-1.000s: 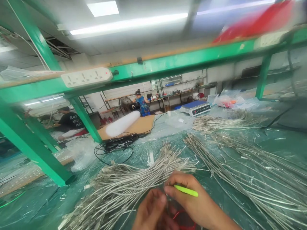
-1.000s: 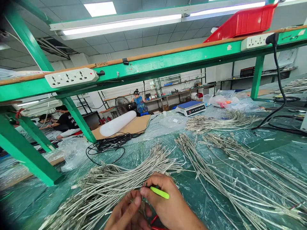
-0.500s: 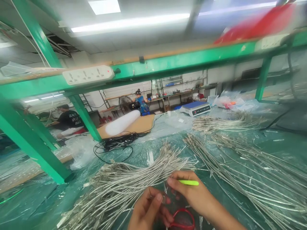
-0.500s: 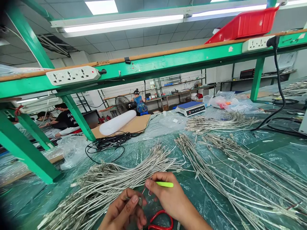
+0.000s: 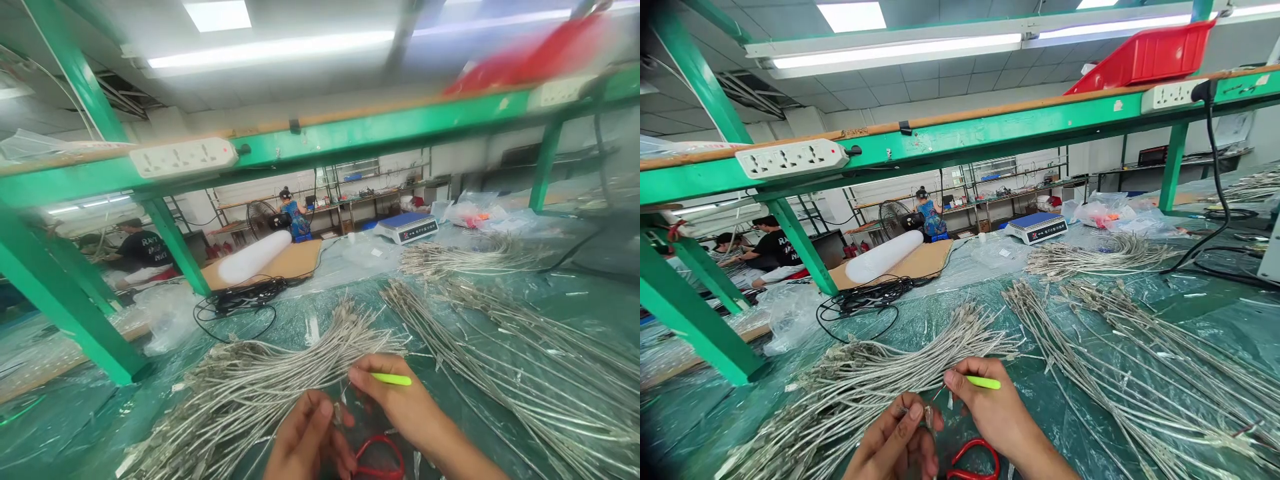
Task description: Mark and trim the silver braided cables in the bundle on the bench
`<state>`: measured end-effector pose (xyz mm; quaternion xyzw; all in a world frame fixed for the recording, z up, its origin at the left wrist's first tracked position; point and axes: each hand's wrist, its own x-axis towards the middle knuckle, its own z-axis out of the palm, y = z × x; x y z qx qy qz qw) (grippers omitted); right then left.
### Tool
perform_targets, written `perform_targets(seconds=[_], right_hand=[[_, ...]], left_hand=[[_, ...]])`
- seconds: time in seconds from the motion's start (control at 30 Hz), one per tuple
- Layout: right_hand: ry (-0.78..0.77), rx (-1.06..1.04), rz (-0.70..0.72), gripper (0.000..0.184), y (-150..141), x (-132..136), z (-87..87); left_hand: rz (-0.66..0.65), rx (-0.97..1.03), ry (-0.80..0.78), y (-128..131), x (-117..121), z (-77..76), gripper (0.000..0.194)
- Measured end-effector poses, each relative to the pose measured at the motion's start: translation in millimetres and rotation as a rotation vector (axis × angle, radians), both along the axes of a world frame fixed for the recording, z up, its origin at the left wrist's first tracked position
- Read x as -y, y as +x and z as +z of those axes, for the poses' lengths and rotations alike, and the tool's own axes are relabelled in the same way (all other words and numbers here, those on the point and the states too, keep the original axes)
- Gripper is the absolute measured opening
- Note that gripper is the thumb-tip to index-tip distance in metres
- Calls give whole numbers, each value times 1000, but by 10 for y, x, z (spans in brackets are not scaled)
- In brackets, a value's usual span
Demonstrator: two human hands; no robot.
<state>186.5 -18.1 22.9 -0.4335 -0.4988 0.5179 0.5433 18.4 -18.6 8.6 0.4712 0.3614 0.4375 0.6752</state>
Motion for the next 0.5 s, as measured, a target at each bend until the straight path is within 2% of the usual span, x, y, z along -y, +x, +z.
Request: perform_targets(seconds=[0.17,0.37,0.5], right_hand=[[-18,39,-12,41,-63,-26,-92],[56,96,-93,38,-53,-26,-79],[146,171,-209,31,-49,-16,-60]], left_hand=[[20,-90,179,-26,-36,7,25],[18,-154,224,-5,-50,-22,28],[145,-229,314,25,5,49,23]])
